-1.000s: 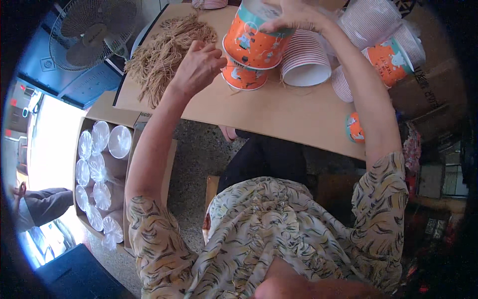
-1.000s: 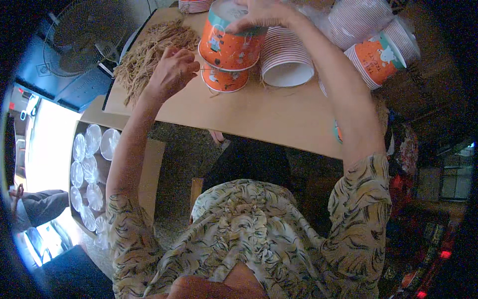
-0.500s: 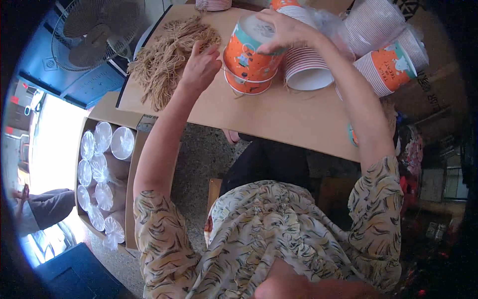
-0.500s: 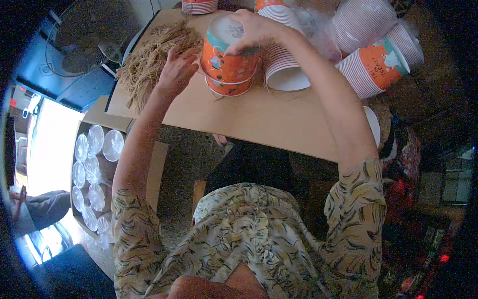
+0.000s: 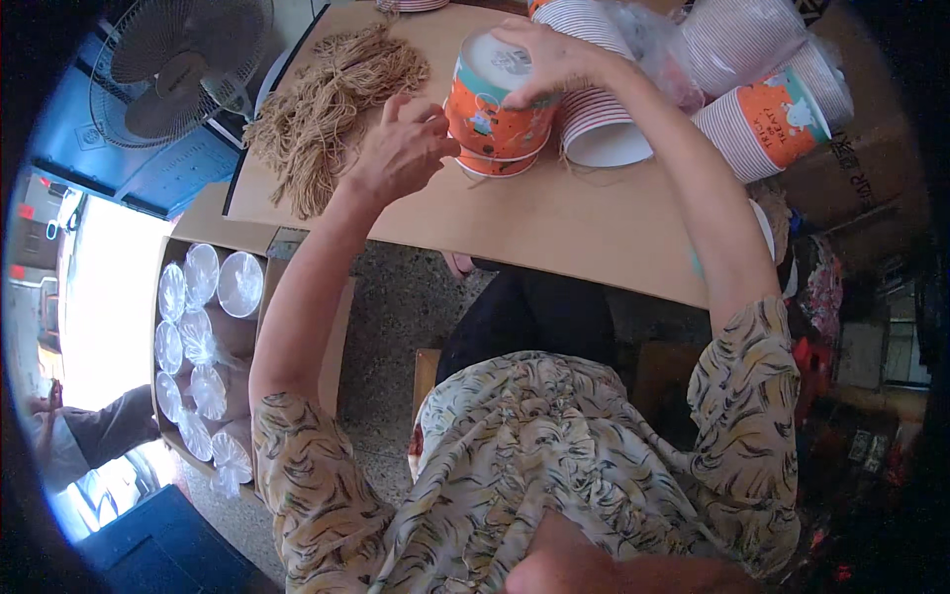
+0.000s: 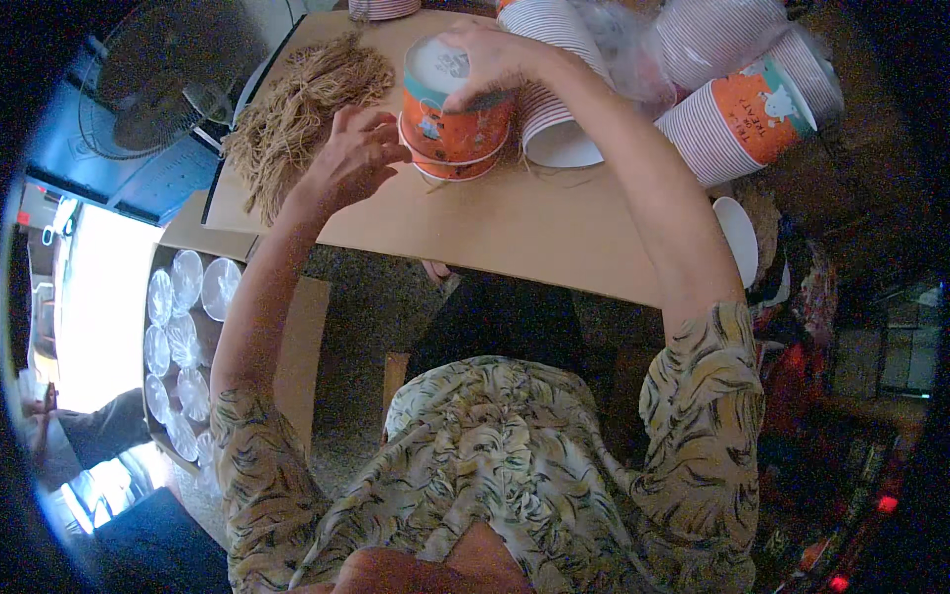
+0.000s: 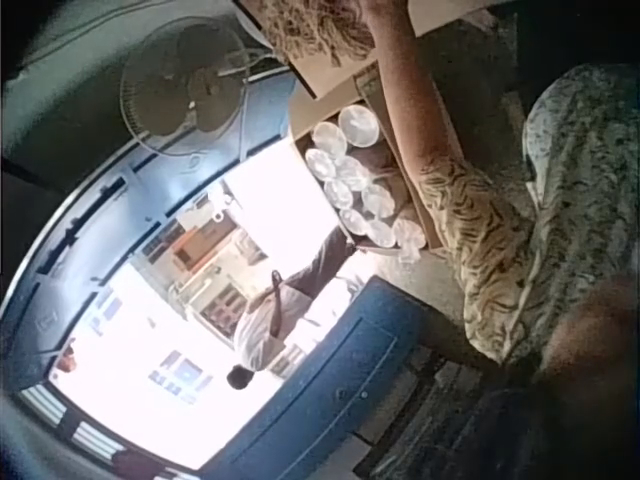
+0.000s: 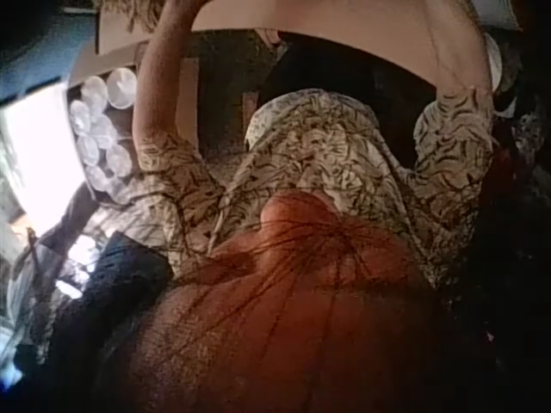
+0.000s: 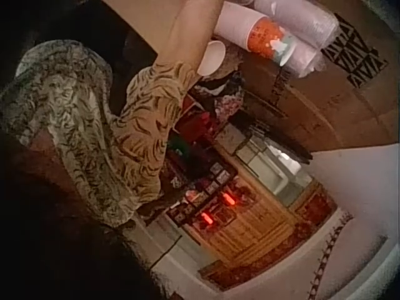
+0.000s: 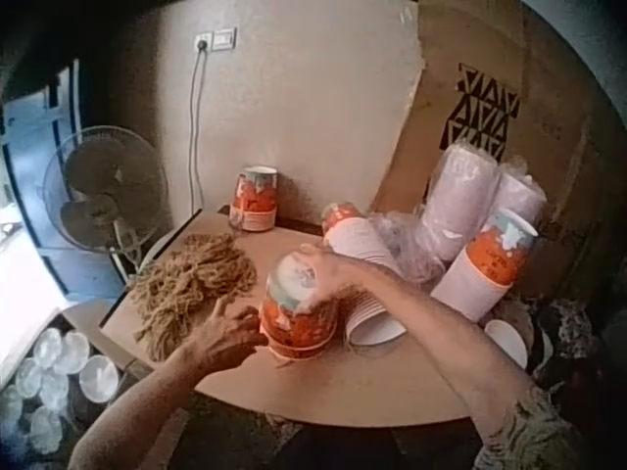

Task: Attaching thin rope handles to small decorated paper buckets at a workstation.

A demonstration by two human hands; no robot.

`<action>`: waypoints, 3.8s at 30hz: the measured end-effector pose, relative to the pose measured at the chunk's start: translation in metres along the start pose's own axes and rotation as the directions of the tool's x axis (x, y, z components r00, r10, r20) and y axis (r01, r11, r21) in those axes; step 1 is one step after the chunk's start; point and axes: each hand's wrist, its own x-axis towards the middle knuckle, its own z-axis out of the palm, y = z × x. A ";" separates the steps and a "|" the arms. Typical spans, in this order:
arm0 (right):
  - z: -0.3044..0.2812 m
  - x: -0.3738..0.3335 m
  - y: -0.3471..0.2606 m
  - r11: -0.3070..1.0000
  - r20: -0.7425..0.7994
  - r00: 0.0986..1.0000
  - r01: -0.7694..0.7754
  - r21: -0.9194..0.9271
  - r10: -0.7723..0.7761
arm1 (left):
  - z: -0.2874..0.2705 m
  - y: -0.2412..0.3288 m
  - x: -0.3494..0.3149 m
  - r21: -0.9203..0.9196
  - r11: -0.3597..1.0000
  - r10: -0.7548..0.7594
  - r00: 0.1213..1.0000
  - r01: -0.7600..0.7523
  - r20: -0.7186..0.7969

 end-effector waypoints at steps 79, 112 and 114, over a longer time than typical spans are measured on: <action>0.093 -0.116 -0.011 0.976 -0.853 0.494 0.034 0.214 0.169 | 0.038 0.029 0.012 -0.478 0.796 -0.591 0.643 0.371 -0.486; 0.160 -0.227 0.125 0.755 -0.772 0.064 -0.272 0.597 0.633 | 0.103 0.152 0.198 -0.464 0.770 -0.583 0.779 0.438 -0.233; 0.157 -0.227 0.122 0.768 -0.789 0.069 -0.293 0.569 0.610 | 0.106 0.151 0.196 -0.483 0.753 -0.596 0.776 0.448 -0.209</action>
